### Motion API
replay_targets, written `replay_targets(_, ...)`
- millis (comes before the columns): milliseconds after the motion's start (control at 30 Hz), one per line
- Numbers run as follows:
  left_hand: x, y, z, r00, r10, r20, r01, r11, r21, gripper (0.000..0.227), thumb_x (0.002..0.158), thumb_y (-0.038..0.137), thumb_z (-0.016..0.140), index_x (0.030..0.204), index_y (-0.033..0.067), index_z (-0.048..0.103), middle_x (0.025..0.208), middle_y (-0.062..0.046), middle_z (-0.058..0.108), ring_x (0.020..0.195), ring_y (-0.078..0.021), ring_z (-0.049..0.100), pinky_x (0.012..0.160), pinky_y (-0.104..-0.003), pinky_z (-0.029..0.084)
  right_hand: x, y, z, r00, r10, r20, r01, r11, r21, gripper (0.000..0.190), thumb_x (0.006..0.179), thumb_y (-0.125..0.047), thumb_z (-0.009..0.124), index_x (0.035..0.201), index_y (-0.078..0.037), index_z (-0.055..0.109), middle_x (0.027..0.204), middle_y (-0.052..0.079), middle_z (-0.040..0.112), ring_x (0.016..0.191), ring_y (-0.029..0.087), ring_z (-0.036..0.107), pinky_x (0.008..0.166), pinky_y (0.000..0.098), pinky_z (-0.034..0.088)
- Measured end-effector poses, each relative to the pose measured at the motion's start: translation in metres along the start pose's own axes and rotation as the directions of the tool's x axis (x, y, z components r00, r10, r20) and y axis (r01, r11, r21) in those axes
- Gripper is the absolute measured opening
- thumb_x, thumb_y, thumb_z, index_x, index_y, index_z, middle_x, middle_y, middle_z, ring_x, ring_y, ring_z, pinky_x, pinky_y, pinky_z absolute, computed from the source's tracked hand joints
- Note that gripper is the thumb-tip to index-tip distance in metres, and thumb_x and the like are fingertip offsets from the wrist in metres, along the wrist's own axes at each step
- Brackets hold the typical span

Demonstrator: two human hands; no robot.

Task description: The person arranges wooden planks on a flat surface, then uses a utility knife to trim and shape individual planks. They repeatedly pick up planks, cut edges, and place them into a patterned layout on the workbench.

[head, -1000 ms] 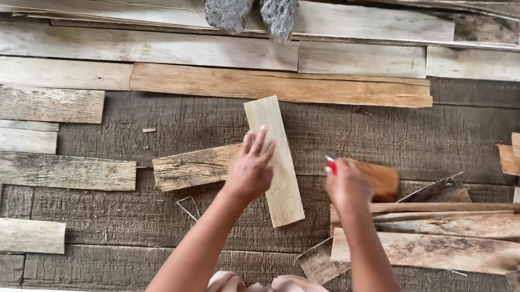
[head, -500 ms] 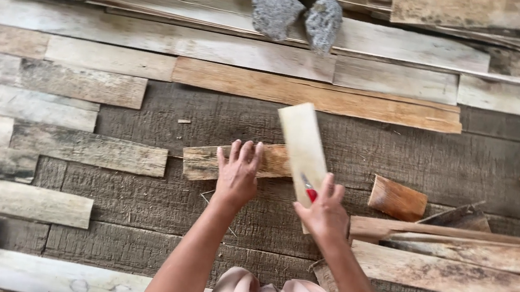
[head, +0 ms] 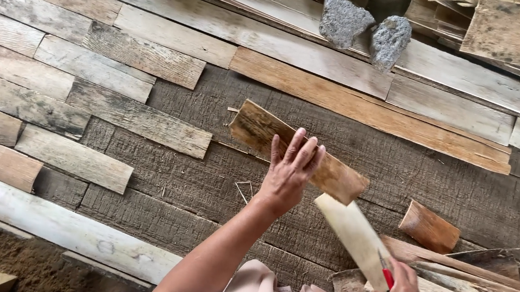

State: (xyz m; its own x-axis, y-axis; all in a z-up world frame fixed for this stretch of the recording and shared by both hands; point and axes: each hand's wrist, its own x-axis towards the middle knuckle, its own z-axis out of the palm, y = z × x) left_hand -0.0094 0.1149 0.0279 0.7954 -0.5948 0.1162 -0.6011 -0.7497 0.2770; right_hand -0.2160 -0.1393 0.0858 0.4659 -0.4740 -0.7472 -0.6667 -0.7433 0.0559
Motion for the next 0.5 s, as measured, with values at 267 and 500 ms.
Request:
replay_targets(267, 0.000, -0.008, -0.070, 0.942, 0.303, 0.143, -0.282, 0.948, -0.149, 0.101, 0.071, -0.019, 0.048, 0.160, 0.0233, 0.026, 0.168, -0.004, 0.021, 0.155, -0.0384, -0.004, 0.119, -0.073, -0.004, -0.015, 0.043, -0.020, 0.999, 0.044, 0.022, -0.047, 0.988, 0.145, 0.099, 0.073, -0.016, 0.088, 0.155, -0.030, 0.035, 0.156, 0.006, 0.037, 0.114, 0.025, 0.069, 0.094, 0.0367, 0.060)
replay_targets(500, -0.004, -0.046, -0.001, 0.793, 0.454, 0.406, -0.456, 0.885, -0.096, 0.083, 0.085, -0.012, 0.051, 0.154, 0.0316, 0.037, 0.168, -0.001, 0.017, 0.153, -0.0374, 0.000, 0.116, -0.077, 0.002, -0.065, 0.041, -0.082, 0.973, 0.230, -0.022, -0.200, 0.887, 0.415, 0.093, 0.079, -0.006, 0.082, 0.157, -0.023, 0.034, 0.158, 0.011, 0.034, 0.130, 0.035, 0.057, 0.092, 0.0563, 0.067)
